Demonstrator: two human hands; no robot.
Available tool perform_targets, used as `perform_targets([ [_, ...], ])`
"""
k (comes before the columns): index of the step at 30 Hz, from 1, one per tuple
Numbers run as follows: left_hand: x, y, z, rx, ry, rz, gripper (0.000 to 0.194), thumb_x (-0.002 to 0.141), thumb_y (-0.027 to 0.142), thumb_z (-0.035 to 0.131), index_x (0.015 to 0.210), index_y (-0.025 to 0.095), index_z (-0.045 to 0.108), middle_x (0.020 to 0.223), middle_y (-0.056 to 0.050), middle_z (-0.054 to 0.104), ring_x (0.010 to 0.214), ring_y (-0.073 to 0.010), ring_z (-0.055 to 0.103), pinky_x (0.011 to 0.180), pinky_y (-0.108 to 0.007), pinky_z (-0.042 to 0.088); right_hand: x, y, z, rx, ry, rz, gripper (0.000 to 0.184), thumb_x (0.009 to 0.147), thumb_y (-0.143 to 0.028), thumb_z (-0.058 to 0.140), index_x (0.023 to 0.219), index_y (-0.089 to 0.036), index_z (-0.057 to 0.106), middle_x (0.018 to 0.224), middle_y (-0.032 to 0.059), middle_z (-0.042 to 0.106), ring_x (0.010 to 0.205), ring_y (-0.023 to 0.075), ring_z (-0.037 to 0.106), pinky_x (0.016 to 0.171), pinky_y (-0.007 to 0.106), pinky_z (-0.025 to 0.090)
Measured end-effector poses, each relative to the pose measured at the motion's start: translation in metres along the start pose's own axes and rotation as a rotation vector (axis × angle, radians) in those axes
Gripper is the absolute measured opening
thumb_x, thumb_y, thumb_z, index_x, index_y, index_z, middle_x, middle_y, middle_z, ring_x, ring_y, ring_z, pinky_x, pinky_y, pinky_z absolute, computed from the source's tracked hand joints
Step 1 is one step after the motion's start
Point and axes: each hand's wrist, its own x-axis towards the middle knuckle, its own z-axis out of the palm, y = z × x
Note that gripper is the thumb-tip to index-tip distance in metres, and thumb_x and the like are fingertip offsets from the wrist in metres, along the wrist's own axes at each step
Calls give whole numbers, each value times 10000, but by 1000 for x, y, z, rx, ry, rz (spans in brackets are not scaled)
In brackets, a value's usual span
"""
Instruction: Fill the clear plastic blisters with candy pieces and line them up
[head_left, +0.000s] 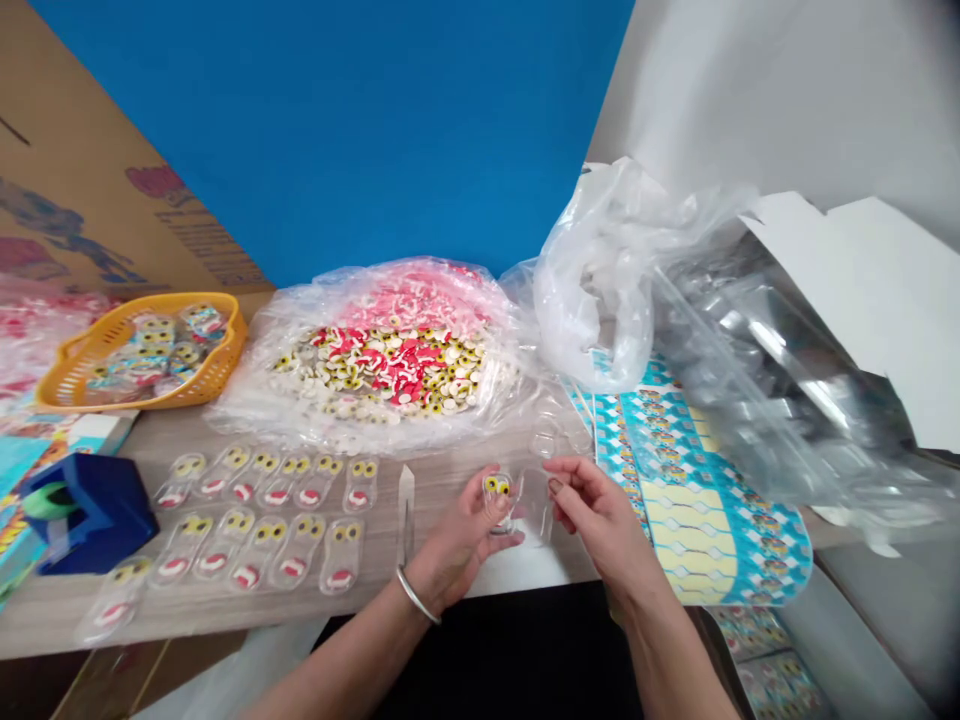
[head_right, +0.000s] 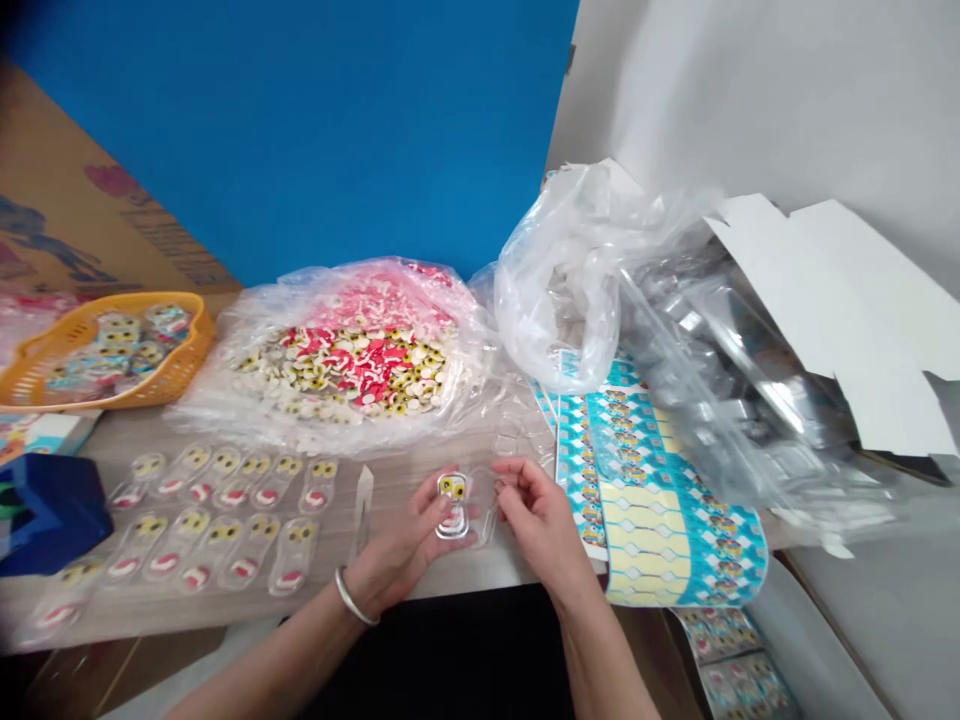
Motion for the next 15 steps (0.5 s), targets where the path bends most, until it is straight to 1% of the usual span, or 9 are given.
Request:
perform_targets([
  [2,-3,4,-3,-33,-93,-4,581,795,412,779,1309,234,573,1295,-139,616,1061,-271,654,871,-435,541,-4,-1,5,73,-90,17,299,864,-362,629,1129,-225,629,751,-19,615,629,141,581,554,249,461],
  [4,-6,6,-4,-3,-149,-5,555,777,348,801,1281,233,599,1282,-130,628,1076,-265,644,872,-415,541,-6,0,14,58,-137,11,280,870,-357,623,1114,-221,644,825,11,662,716,162,631,627,272,514],
  [5,-7,7,-4,34,-145,0,557,754,302,817,1265,231,609,1263,-124,639,1073,-260,642,858,-392,544,-6,1,18,22,-135,-7,257,875,-347,612,1092,-219,661,865,27,678,748,170,640,654,283,528],
  [7,-9,9,-4,117,-104,11,556,712,225,827,1231,221,627,1205,-110,665,1035,-247,649,802,-345,549,-5,4,24,-77,-115,-68,241,881,-317,591,1074,-220,697,920,49,683,763,174,636,651,288,534],
  [9,-11,9,-5,174,-72,14,525,698,192,806,1197,214,645,1127,-95,689,971,-233,662,753,-320,549,-4,6,27,-171,-104,-140,245,874,-278,585,1069,-231,726,912,49,664,733,167,617,622,280,523],
  [11,-12,8,-8,199,-63,16,516,686,157,776,1185,217,660,1068,-78,701,925,-219,667,743,-320,551,-2,7,29,-225,-114,-189,246,858,-243,588,1047,-243,746,876,37,642,713,159,604,621,278,515],
  [13,-12,6,-12,201,-50,36,531,668,119,749,1184,216,674,1037,-71,710,902,-209,663,749,-322,549,-1,9,32,-247,-125,-207,247,828,-217,601,1019,-245,754,856,29,630,702,154,595,631,280,509],
  [15,-12,3,-16,187,-16,75,562,648,88,739,1194,207,682,1035,-75,724,912,-209,661,774,-317,535,0,12,37,-230,-138,-167,240,799,-216,620,1006,-235,740,874,30,647,691,153,596,626,283,506],
])
